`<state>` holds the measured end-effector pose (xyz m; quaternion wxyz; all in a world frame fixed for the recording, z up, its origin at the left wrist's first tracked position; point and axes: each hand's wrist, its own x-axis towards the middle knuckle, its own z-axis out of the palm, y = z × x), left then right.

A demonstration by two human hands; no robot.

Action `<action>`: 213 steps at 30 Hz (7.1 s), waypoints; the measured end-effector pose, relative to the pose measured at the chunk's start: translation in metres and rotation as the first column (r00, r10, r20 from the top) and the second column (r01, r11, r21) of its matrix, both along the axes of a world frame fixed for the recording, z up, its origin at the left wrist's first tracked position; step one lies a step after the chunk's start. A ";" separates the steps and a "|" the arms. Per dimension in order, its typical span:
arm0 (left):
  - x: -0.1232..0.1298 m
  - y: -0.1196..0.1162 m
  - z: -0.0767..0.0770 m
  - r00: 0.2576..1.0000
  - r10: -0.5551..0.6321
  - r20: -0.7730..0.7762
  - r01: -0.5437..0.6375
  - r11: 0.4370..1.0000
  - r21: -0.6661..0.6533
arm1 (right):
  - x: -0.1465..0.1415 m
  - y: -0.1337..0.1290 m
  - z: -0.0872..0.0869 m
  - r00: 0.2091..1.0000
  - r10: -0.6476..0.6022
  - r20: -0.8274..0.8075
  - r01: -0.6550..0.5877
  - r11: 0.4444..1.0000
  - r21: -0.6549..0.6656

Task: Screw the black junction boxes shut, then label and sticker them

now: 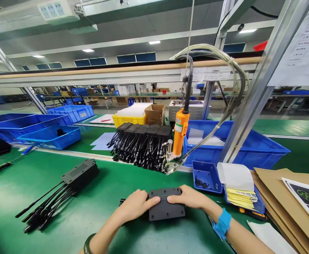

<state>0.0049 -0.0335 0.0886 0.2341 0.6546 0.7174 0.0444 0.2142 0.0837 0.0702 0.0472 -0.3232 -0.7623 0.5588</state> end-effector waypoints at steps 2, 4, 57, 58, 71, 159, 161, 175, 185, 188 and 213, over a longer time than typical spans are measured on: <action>0.004 0.015 0.000 1.000 -0.004 0.002 0.004 1.000 0.011 | 0.002 0.014 0.003 0.997 -0.042 0.058 0.042 0.999 -0.004; 0.008 0.024 -0.002 1.000 0.010 0.006 -0.010 0.999 0.053 | 0.005 0.022 0.004 0.992 -0.092 0.088 0.089 0.995 0.033; 0.023 0.003 -0.015 0.983 -0.181 -0.010 0.171 0.909 0.381 | -0.034 0.020 0.132 0.360 -0.359 -0.861 0.622 0.780 -0.065; 0.023 0.003 -0.016 0.983 -0.182 -0.006 0.171 0.909 0.380 | -0.034 0.020 0.130 0.358 -0.355 -0.864 0.623 0.780 -0.062; 0.024 0.005 -0.016 0.986 -0.166 -0.021 0.160 0.892 0.422 | -0.027 -0.007 0.136 0.287 -0.322 -0.902 0.632 0.771 -0.074; 0.017 -0.003 -0.012 0.972 -0.235 0.007 0.206 0.865 0.457 | -0.062 0.000 0.133 0.275 -0.315 -0.908 0.679 0.733 -0.048; 0.017 -0.003 -0.013 0.972 -0.234 0.003 0.206 0.863 0.462 | -0.063 0.001 0.127 0.290 -0.313 -0.904 0.686 0.727 -0.032; 0.017 -0.002 -0.016 0.971 -0.239 -0.013 0.217 0.855 0.471 | -0.064 -0.008 0.118 0.259 -0.283 -0.923 0.643 0.764 -0.054; 0.013 -0.009 -0.001 0.968 -0.252 -0.019 0.246 0.924 0.292 | -0.073 -0.029 0.195 0.172 -0.151 -0.973 0.722 0.692 0.021; 0.013 -0.009 0.005 0.970 -0.244 0.001 0.236 0.941 0.242 | -0.081 -0.026 0.199 0.179 -0.138 -0.974 0.695 0.719 0.026; 0.016 -0.004 0.006 0.973 -0.229 -0.020 0.228 0.951 0.207 | -0.105 -0.018 0.127 0.367 -0.297 -0.881 0.616 0.787 -0.008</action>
